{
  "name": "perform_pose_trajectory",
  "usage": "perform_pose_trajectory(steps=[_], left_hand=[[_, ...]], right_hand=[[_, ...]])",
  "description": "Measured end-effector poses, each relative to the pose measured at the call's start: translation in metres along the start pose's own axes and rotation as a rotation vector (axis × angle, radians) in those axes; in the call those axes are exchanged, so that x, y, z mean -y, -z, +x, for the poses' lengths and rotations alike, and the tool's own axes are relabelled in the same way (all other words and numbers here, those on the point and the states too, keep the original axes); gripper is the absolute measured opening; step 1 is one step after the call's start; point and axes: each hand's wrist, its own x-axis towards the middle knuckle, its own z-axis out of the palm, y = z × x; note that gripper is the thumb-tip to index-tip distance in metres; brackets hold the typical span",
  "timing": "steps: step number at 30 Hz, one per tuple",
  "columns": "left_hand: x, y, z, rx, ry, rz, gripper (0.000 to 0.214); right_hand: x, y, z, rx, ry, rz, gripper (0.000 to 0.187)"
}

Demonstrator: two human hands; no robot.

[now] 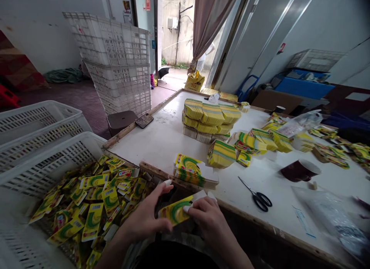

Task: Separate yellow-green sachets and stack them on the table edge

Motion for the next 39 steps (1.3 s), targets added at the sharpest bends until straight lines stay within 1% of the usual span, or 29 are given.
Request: perform_pose_trajectory(steps=[1, 2, 3, 4, 5, 6, 7, 8, 9, 10, 12, 13, 15, 17, 19, 21, 22, 24, 26, 28, 30, 32, 34, 36, 39], left_hand=[[-0.003, -0.004, 0.0, 0.057, 0.024, 0.105, 0.102], [-0.005, -0.01, 0.001, 0.108, 0.045, 0.18, 0.098], [-0.007, -0.017, 0.003, 0.136, 0.057, 0.228, 0.087], [-0.008, -0.023, 0.004, 0.129, 0.059, 0.257, 0.073], [-0.008, -0.03, 0.004, 0.091, 0.059, 0.275, 0.06], [-0.008, -0.035, 0.004, 0.038, 0.057, 0.292, 0.052], [-0.007, -0.04, 0.004, -0.012, 0.049, 0.312, 0.051], [-0.005, -0.044, 0.003, -0.041, 0.031, 0.333, 0.053], [-0.003, -0.048, 0.001, -0.048, 0.003, 0.35, 0.058], [-0.001, -0.052, 0.0, -0.042, -0.032, 0.361, 0.063], [0.004, -0.06, -0.003, -0.015, -0.094, 0.376, 0.074], [0.006, -0.064, -0.004, -0.008, -0.108, 0.383, 0.078], [0.008, -0.07, -0.006, 0.001, -0.115, 0.393, 0.083], [0.008, -0.072, -0.006, 0.005, -0.113, 0.401, 0.081], [0.007, -0.071, -0.005, -0.002, -0.12, 0.411, 0.07], [0.005, -0.067, -0.003, 0.011, -0.131, 0.422, 0.062], [0.005, -0.065, -0.002, 0.026, -0.133, 0.427, 0.062], [0.004, -0.062, 0.002, 0.046, -0.111, 0.433, 0.066], [0.004, -0.061, 0.006, 0.033, -0.097, 0.431, 0.07], [0.004, -0.061, 0.008, -0.023, -0.11, 0.421, 0.068], [0.004, -0.062, 0.008, -0.09, -0.119, 0.405, 0.062], [0.005, -0.06, 0.008, -0.146, -0.09, 0.41, 0.058], [0.005, -0.056, 0.006, -0.174, -0.047, 0.441, 0.058], [0.005, -0.052, 0.006, -0.187, -0.006, 0.472, 0.062], [0.005, -0.046, 0.005, -0.187, 0.034, 0.498, 0.065]], right_hand=[[0.005, 0.0, 0.0, 0.016, 0.039, -0.009, 0.028], [0.009, -0.001, 0.001, 0.021, 0.062, 0.002, 0.027], [0.012, -0.001, 0.0, 0.003, 0.066, 0.028, 0.026], [0.014, -0.003, -0.001, -0.047, 0.037, 0.061, 0.029], [0.014, -0.006, -0.003, -0.126, -0.032, 0.101, 0.037], [0.013, -0.009, -0.005, -0.214, -0.13, 0.156, 0.048], [0.01, -0.013, -0.007, -0.295, -0.238, 0.238, 0.06], [0.008, -0.018, -0.009, -0.345, -0.344, 0.35, 0.069], [0.005, -0.024, -0.011, -0.352, -0.443, 0.492, 0.071], [0.003, -0.029, -0.012, -0.318, -0.528, 0.653, 0.068], [0.003, -0.037, -0.012, -0.196, -0.641, 0.965, 0.06], [0.004, -0.04, -0.012, -0.157, -0.679, 1.076, 0.058], [0.005, -0.042, -0.01, -0.137, -0.714, 1.182, 0.057], [0.004, -0.041, -0.009, -0.147, -0.706, 1.176, 0.058], [0.0, -0.042, -0.01, -0.136, -0.679, 1.138, 0.059], [-0.004, -0.044, -0.012, -0.14, -0.64, 1.06, 0.06], [-0.005, -0.044, -0.013, -0.141, -0.613, 0.997, 0.06], [-0.004, -0.045, -0.017, -0.117, -0.524, 0.826, 0.058], [-0.001, -0.044, -0.02, -0.052, -0.391, 0.65, 0.055], [0.002, -0.042, -0.022, -0.009, -0.29, 0.55, 0.053], [0.001, -0.04, -0.022, -0.012, -0.225, 0.509, 0.05], [-0.005, -0.038, -0.021, -0.048, -0.183, 0.468, 0.048], [-0.012, -0.036, -0.021, -0.057, -0.146, 0.411, 0.05], [-0.017, -0.036, -0.022, 0.001, -0.14, 0.355, 0.054], [-0.016, -0.034, -0.019, 0.139, -0.178, 0.283, 0.056]])
